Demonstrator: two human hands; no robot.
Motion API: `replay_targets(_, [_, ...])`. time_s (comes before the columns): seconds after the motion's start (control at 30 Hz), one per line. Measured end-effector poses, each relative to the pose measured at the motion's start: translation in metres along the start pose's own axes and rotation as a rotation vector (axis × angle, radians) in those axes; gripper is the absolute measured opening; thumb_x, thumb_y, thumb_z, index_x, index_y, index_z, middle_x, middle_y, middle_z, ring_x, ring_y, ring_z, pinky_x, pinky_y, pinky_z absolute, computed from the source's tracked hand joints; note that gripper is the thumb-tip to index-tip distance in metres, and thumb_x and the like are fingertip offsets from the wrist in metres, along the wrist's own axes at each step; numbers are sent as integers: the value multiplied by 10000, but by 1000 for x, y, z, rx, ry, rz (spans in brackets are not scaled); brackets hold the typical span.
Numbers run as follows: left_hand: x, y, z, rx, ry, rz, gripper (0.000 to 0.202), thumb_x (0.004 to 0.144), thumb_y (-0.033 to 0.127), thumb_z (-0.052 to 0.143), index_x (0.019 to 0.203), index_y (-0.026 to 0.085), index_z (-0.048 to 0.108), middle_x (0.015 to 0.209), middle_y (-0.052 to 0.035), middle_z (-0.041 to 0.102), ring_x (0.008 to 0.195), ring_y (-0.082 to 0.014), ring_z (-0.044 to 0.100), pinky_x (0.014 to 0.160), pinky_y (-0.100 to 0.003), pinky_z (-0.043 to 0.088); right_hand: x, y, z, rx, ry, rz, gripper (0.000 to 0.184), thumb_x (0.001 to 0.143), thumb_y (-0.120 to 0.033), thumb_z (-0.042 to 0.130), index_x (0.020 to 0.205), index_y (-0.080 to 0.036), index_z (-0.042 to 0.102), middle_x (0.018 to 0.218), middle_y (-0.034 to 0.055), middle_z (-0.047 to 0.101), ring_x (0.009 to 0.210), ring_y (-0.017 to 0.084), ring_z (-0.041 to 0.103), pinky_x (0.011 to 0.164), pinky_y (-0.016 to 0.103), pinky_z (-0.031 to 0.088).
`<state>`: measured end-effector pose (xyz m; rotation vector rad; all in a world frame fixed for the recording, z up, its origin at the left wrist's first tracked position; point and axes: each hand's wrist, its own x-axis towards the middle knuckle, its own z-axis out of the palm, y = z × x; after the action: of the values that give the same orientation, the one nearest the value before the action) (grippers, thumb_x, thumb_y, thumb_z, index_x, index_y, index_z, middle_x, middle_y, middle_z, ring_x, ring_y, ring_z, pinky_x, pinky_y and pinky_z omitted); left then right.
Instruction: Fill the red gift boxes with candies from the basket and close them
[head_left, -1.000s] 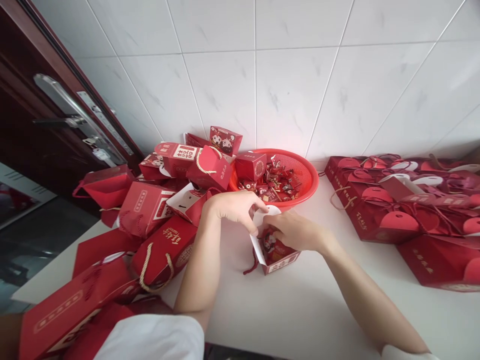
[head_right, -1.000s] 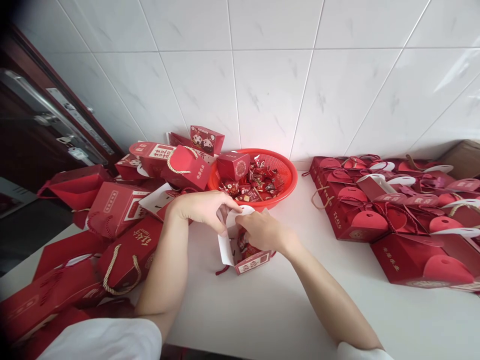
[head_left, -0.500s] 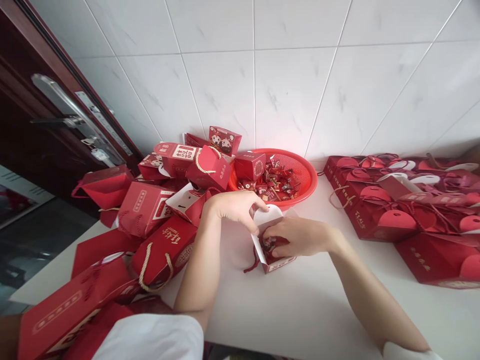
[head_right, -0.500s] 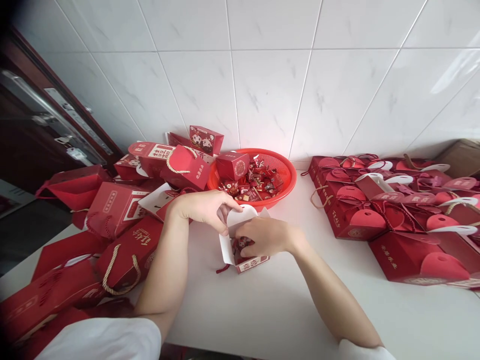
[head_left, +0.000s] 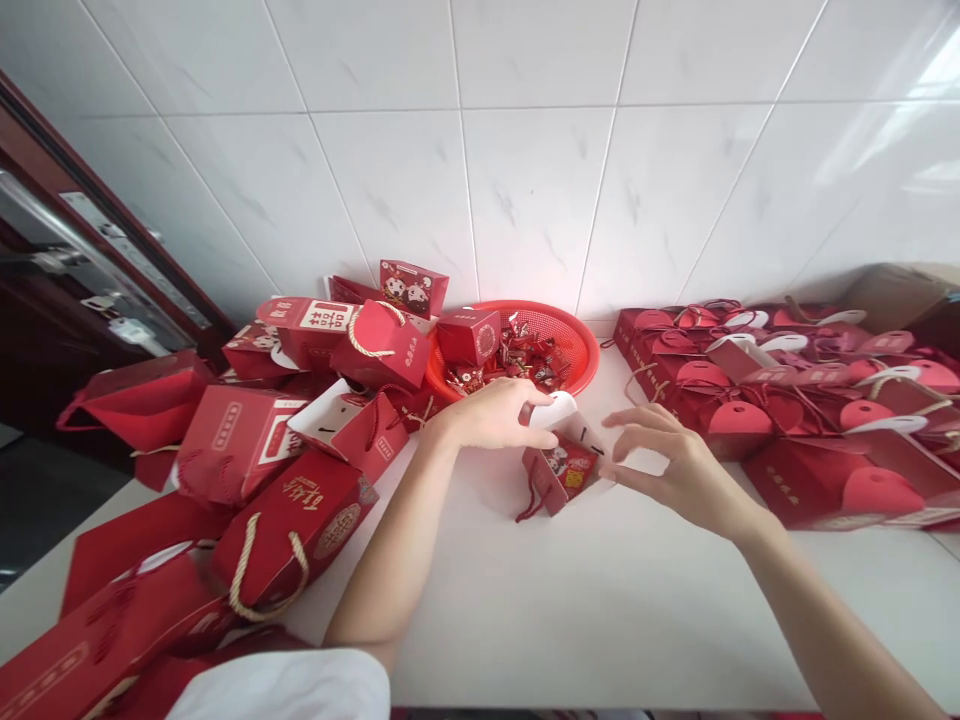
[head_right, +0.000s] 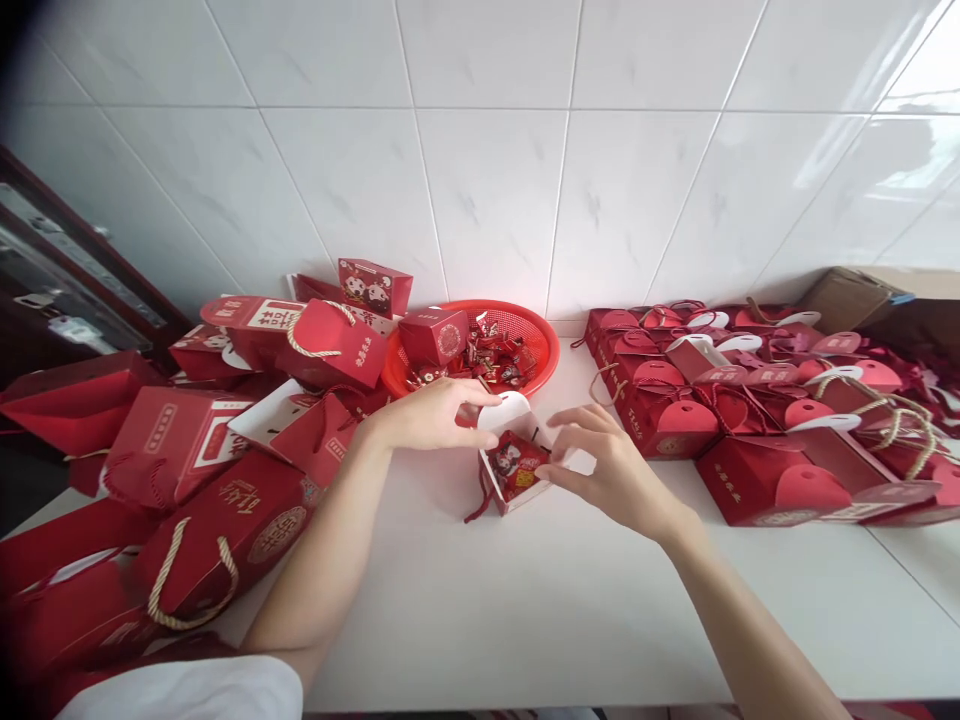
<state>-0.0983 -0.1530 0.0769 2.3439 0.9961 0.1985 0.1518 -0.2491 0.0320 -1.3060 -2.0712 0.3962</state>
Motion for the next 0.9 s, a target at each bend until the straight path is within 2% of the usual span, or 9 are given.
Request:
replay_targets(0.13, [0, -3, -1, 13, -66, -17, 722, 772, 589, 706, 1382, 218, 598, 1269, -67, 646, 1048, -241, 642, 865, -296, 467, -10, 14, 9, 14, 127, 28, 321, 836, -493, 718, 1067, -275, 671, 1401, 94, 576, 1305, 323, 537, 1034, 492, 485])
replay_targets(0.2, [-2, -5, -2, 39, -89, -20, 744, 733, 503, 762, 1399, 228, 578, 1355, -71, 603, 1103, -246, 630, 896, -290, 467, -11, 16, 14, 89, 128, 19, 390, 852, -465, 712, 1187, -283, 626, 1394, 93, 584, 1294, 304, 559, 1027, 457, 505])
replay_targets(0.3, [-1, -3, 0, 103, -77, 0, 644, 756, 325, 732, 1381, 270, 591, 1258, -45, 654, 1080, -234, 639, 890, -285, 472, -11, 16, 25, 225, 123, -7, 415, 903, -406, 666, 1283, -276, 565, 1298, 84, 651, 1198, 258, 633, 990, 402, 535])
replay_targets(0.37, [1, 1, 6, 145, -43, 17, 595, 786, 252, 682, 1371, 302, 590, 1213, -28, 676, 1116, -240, 625, 908, -296, 470, -11, 14, 33, 282, 118, -9, 353, 937, -380, 624, 1267, -266, 573, 1239, 78, 687, 1135, 237, 666, 949, 374, 552])
replay_targets(0.47, [5, 13, 17, 209, -5, 13, 679, 790, 149, 646, 1435, 301, 498, 1383, -34, 601, 1285, -262, 536, 999, -330, 438, -12, 13, 42, 322, 111, 5, 267, 971, -373, 570, 1206, -252, 608, 1147, 71, 728, 1059, 222, 693, 882, 348, 569])
replay_targets(0.57, [7, 23, 25, 259, 4, -46, 738, 799, 82, 596, 1481, 280, 397, 1415, -65, 572, 1281, -271, 544, 959, -343, 459, -14, 16, 45, 346, 111, -5, 271, 989, -390, 532, 1195, -239, 621, 1057, 75, 748, 998, 219, 700, 840, 347, 572])
replay_targets(0.63, [9, 26, 27, 270, -6, -64, 618, 807, 79, 579, 1390, 259, 480, 1306, -67, 631, 1181, -266, 602, 883, -332, 479, -15, 19, 46, 338, 94, -43, 303, 981, -425, 538, 1192, -228, 632, 1052, 90, 743, 986, 227, 690, 827, 356, 571])
replay_targets(0.77, [11, 26, 29, 305, -25, -38, 239, 809, 104, 587, 1019, 206, 638, 1075, -53, 667, 1004, -240, 633, 810, -318, 473, -15, 22, 47, 295, 78, -81, 308, 941, -447, 604, 1138, -217, 665, 1043, 94, 727, 944, 215, 675, 813, 346, 566])
replay_targets(0.9, [10, 21, 29, 266, -74, -27, 112, 861, 250, 599, 926, 206, 679, 1054, -71, 636, 1007, -249, 615, 792, -318, 461, -12, 20, 52, 283, 153, 14, 231, 945, -400, 604, 1085, -229, 674, 1008, 70, 728, 910, 200, 681, 813, 337, 561])
